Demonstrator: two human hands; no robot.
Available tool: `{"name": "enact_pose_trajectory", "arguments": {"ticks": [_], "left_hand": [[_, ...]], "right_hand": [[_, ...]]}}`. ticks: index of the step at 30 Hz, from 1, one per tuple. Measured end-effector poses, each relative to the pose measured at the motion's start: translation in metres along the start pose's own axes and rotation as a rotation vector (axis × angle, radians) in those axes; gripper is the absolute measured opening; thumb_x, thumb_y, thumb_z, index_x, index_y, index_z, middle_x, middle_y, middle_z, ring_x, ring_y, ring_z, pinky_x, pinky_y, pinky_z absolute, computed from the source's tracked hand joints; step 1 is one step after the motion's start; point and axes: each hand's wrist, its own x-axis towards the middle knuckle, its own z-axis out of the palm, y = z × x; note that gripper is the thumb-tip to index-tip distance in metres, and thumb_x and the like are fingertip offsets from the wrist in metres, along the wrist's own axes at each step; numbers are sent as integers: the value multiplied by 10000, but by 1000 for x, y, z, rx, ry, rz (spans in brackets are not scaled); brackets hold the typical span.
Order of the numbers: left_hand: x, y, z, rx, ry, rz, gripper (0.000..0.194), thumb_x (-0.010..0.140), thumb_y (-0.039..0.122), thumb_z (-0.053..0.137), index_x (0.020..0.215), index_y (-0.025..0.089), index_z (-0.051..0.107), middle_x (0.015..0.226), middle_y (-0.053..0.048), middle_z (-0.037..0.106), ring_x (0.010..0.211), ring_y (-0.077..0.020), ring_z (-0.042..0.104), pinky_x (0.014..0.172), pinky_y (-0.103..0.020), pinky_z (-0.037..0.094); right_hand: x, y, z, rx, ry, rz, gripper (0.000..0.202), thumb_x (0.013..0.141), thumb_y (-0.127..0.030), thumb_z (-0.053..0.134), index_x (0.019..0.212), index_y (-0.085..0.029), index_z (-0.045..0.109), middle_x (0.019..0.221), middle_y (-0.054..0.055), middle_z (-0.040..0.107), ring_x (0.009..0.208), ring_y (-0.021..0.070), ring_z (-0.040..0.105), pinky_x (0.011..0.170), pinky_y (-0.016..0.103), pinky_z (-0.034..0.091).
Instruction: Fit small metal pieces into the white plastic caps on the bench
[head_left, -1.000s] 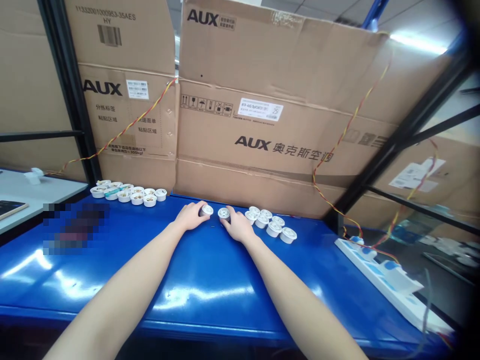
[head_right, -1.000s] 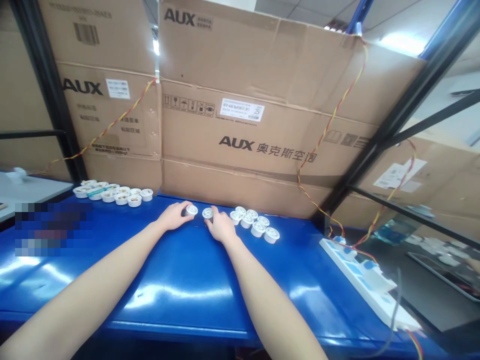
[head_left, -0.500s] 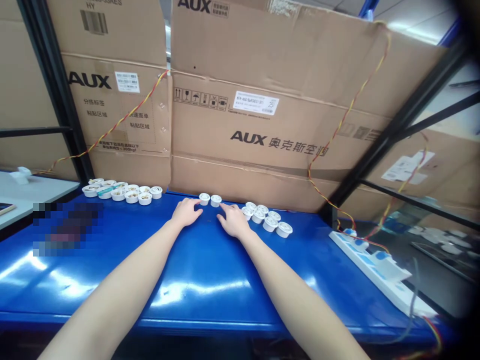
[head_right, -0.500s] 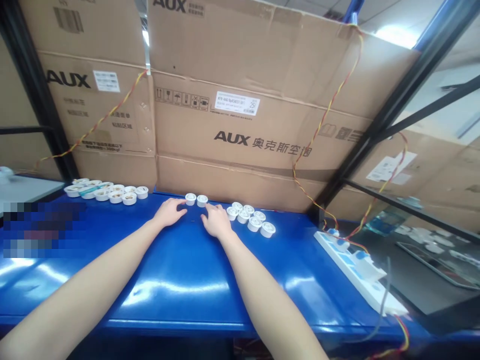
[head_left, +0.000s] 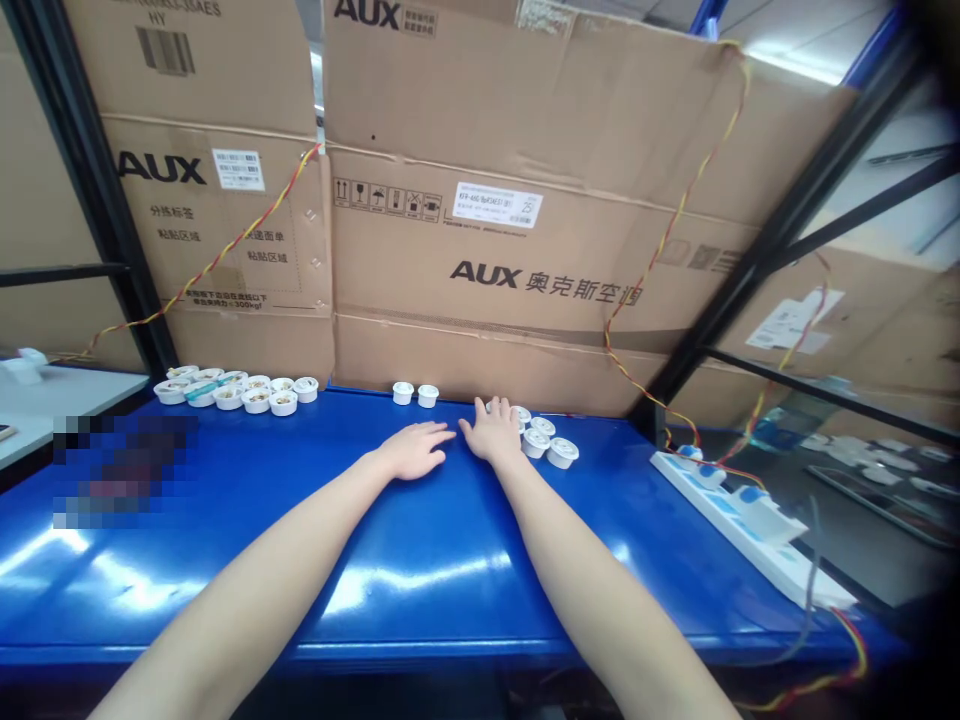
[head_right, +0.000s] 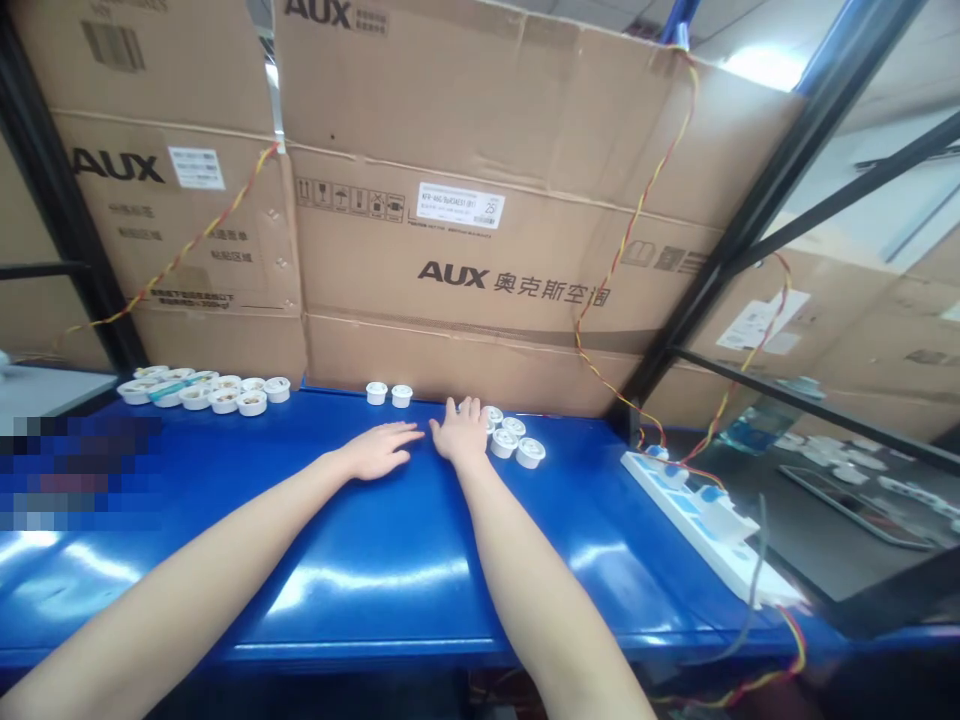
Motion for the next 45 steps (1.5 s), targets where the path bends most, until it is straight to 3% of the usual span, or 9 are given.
{"name": "enact_pose_trajectory", "arguments": {"ticks": [8, 12, 17, 21, 25, 29, 33, 40, 45], "left_hand": [[-6, -6, -3, -57, 2, 40, 464, 866, 165, 461, 1306, 207, 599, 1443, -61, 527, 1354, -214, 472, 1170, -388, 327], [-7, -7, -7, -230, 214, -11, 473, 803, 99, 451, 1231, 210, 618, 1297, -32, 650, 1196, -181, 601, 1077, -319, 444], [-5, -18, -11, -331, 501, -216, 404, 771, 58, 420, 1085, 205, 627, 1071, -49, 705, 1040, -194, 646, 993, -360, 503], [-4, -27, -10, -280, 575, -230, 523, 750, 39, 436, 1233, 199, 559, 1255, -79, 619, 1180, -204, 577, 1079, -381, 442], [-5, -27, -6, -174, 464, -168, 598, 764, 46, 452, 1334, 218, 507, 1435, -80, 496, 1349, -241, 439, 1166, -433, 336], [-4, -28, -4, -112, 390, -250, 461, 783, 98, 502, 1222, 216, 579, 1461, -91, 457, 1363, -284, 417, 1137, -459, 359], [-4, -29, -5, -135, 503, -284, 171, 798, 185, 556, 967, 207, 571, 1228, -88, 600, 1168, -261, 559, 997, -415, 467], [-8, -22, -13, -137, 470, -464, 232, 762, 321, 680, 858, 232, 488, 859, -28, 670, 851, -241, 653, 725, -323, 487], [-10, -27, -15, -211, 489, -461, 383, 763, 219, 679, 1108, 238, 513, 1044, -45, 700, 964, -244, 672, 826, -336, 512]], "right_hand": [[-4, -11, 5, 47, 26, -232, 495, 911, -324, 501, 1343, -83, 509, 1425, 216, 446, 1370, 309, 348, 1136, 450, 247], [-5, -15, 4, 134, 75, -266, 603, 885, -229, 519, 1456, -105, 370, 1495, 184, 378, 1419, 294, 281, 1150, 444, 260], [-1, -13, 2, 188, 19, -270, 485, 921, -209, 489, 1400, -139, 449, 1457, 180, 443, 1286, 275, 476, 1071, 419, 383], [0, -10, 3, 321, -16, -517, 446, 916, -149, 488, 1358, -204, 517, 1467, 98, 474, 1317, 215, 469, 1114, 377, 354], [-2, -13, 4, 468, -16, -651, 574, 856, -133, 559, 1415, -203, 451, 1505, 90, 425, 1380, 199, 398, 1147, 364, 316], [-3, -15, 4, 448, -6, -395, 704, 806, -265, 665, 1447, -153, 395, 1439, 159, 475, 1317, 253, 468, 1100, 389, 365], [-3, -12, 2, 305, -70, -150, 621, 847, -365, 630, 1386, -93, 480, 1315, 186, 591, 1224, 317, 542, 1042, 412, 401], [-2, -11, 4, 385, -107, -144, 655, 835, -392, 662, 1409, -152, 456, 1255, 142, 636, 1180, 276, 576, 991, 367, 424], [-3, -13, 3, 594, -89, -183, 434, 746, -312, 756, 1148, -230, 615, 1079, 27, 704, 980, 211, 651, 877, 313, 468]]}}
